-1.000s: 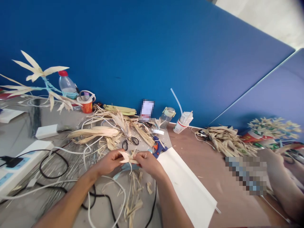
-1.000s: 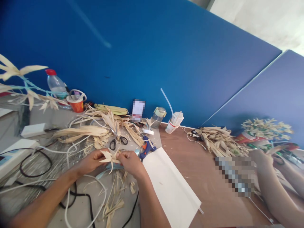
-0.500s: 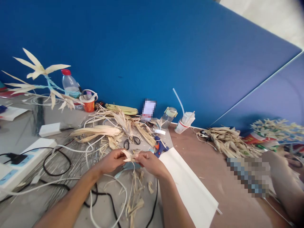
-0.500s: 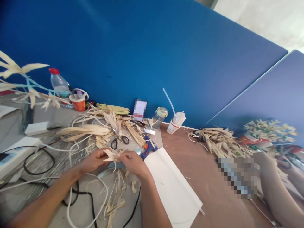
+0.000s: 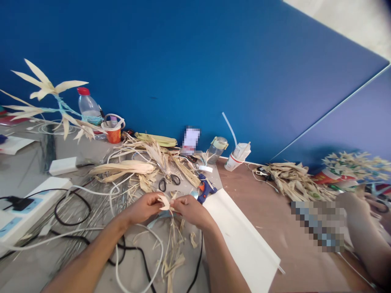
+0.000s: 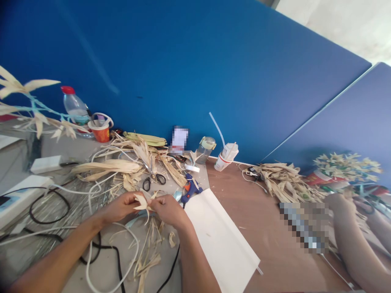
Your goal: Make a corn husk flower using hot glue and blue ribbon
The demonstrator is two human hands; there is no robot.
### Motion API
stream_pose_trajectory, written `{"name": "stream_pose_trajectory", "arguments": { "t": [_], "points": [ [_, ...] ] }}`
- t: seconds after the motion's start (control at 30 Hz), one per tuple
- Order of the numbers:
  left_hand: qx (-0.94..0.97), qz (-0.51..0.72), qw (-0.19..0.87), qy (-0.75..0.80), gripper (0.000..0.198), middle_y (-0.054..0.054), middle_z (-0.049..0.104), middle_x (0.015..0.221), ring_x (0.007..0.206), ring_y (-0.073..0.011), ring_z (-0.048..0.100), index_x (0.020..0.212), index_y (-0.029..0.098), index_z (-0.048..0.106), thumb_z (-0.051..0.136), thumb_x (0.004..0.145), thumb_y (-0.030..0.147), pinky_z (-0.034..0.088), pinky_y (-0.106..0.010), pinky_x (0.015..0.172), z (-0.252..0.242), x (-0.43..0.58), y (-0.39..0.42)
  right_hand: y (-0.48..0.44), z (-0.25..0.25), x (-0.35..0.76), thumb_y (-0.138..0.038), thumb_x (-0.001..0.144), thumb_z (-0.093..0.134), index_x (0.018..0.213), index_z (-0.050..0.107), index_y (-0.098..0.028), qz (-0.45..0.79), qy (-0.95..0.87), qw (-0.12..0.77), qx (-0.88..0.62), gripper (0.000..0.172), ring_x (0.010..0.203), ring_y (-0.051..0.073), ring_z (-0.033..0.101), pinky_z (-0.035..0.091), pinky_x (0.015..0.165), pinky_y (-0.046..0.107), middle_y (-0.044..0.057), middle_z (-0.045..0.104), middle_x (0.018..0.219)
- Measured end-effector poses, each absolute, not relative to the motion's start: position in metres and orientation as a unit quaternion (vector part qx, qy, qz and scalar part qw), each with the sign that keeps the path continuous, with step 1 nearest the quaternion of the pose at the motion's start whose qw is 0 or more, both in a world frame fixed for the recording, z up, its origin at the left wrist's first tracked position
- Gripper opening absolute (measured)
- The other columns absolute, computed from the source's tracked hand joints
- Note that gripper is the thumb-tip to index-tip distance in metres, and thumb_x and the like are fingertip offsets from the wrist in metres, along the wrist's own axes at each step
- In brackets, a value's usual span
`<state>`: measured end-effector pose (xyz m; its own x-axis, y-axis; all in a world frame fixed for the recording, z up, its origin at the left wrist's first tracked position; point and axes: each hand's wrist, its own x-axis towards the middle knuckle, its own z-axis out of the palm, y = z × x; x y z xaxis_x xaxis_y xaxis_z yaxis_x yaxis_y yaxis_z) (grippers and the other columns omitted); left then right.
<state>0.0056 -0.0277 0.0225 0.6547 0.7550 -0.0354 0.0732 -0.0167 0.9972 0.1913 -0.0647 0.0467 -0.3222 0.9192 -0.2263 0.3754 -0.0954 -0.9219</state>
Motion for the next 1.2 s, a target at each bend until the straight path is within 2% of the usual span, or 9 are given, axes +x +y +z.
{"name": "stream_pose_trajectory", "arguments": {
  "t": [0.1,0.2,0.33,0.53,0.7,0.93,1.2],
  "points": [
    [0.662,0.278,0.621,0.314,0.02,-0.002,0.06,0.074,0.072,-0.0156,0.054,0.072,0.015,0.06,0.06,0.076,0.035,0.043,-0.027,0.07,0.021,0.005,-0.027,-0.064,0.044,0.19,-0.044,0.086,0.046,0.053,0.049,-0.017,0.541,-0.6,0.258,-0.53,0.043,0.045,0.007,0.025,0.019,0.047,0.024,-0.006,0.032,0.047],
    [0.665,0.28,0.614,0.321,0.025,-0.002,0.059,0.073,0.068,-0.0144,0.052,0.076,0.015,0.061,0.057,0.078,0.039,0.042,-0.026,0.066,0.018,0.004,-0.027,-0.062,0.041,0.189,-0.045,0.085,0.047,0.054,0.054,-0.016,0.547,-0.579,0.27,-0.54,0.043,0.044,0.008,0.026,0.019,0.046,0.024,-0.005,0.035,0.045],
    [0.661,0.276,0.617,0.327,0.027,0.0,0.058,0.069,0.063,-0.0131,0.049,0.08,0.015,0.063,0.056,0.08,0.041,0.042,-0.025,0.061,0.015,0.004,-0.027,-0.059,0.04,0.187,-0.042,0.085,0.046,0.055,0.055,-0.016,0.55,-0.556,0.281,-0.556,0.041,0.042,0.008,0.028,0.02,0.045,0.023,-0.005,0.037,0.043],
    [0.649,0.275,0.64,0.307,0.029,-0.003,0.062,0.076,0.065,-0.0129,0.05,0.083,0.015,0.063,0.06,0.077,0.042,0.041,-0.025,0.062,0.017,0.005,-0.027,-0.06,0.041,0.186,-0.043,0.084,0.048,0.057,0.056,-0.015,0.551,-0.549,0.29,-0.557,0.041,0.042,0.007,0.027,0.02,0.044,0.022,-0.005,0.037,0.044],
    [0.658,0.278,0.625,0.316,0.028,-0.001,0.058,0.069,0.062,-0.0123,0.048,0.079,0.014,0.061,0.059,0.077,0.042,0.039,-0.024,0.059,0.014,0.005,-0.025,-0.06,0.038,0.186,-0.046,0.084,0.049,0.057,0.058,-0.014,0.552,-0.55,0.288,-0.557,0.042,0.042,0.006,0.027,0.019,0.044,0.022,-0.006,0.037,0.043],
    [0.676,0.291,0.606,0.303,0.019,-0.002,0.061,0.074,0.069,-0.0142,0.052,0.078,0.015,0.064,0.059,0.079,0.033,0.041,-0.026,0.067,0.021,0.002,-0.026,-0.059,0.033,0.187,-0.052,0.08,0.055,0.058,0.058,-0.015,0.623,-0.514,0.291,-0.513,0.044,0.04,0.005,0.026,0.016,0.042,0.022,-0.006,0.04,0.043],
    [0.67,0.277,0.621,0.298,0.021,-0.003,0.063,0.074,0.069,-0.0152,0.054,0.075,0.015,0.067,0.067,0.072,0.036,0.043,-0.027,0.067,0.034,0.001,-0.032,-0.061,0.045,0.189,-0.039,0.083,0.054,0.05,0.055,-0.015,0.669,-0.479,0.243,-0.515,0.042,0.034,0.005,0.025,0.016,0.037,0.021,-0.005,0.039,0.036]
  ]
}}
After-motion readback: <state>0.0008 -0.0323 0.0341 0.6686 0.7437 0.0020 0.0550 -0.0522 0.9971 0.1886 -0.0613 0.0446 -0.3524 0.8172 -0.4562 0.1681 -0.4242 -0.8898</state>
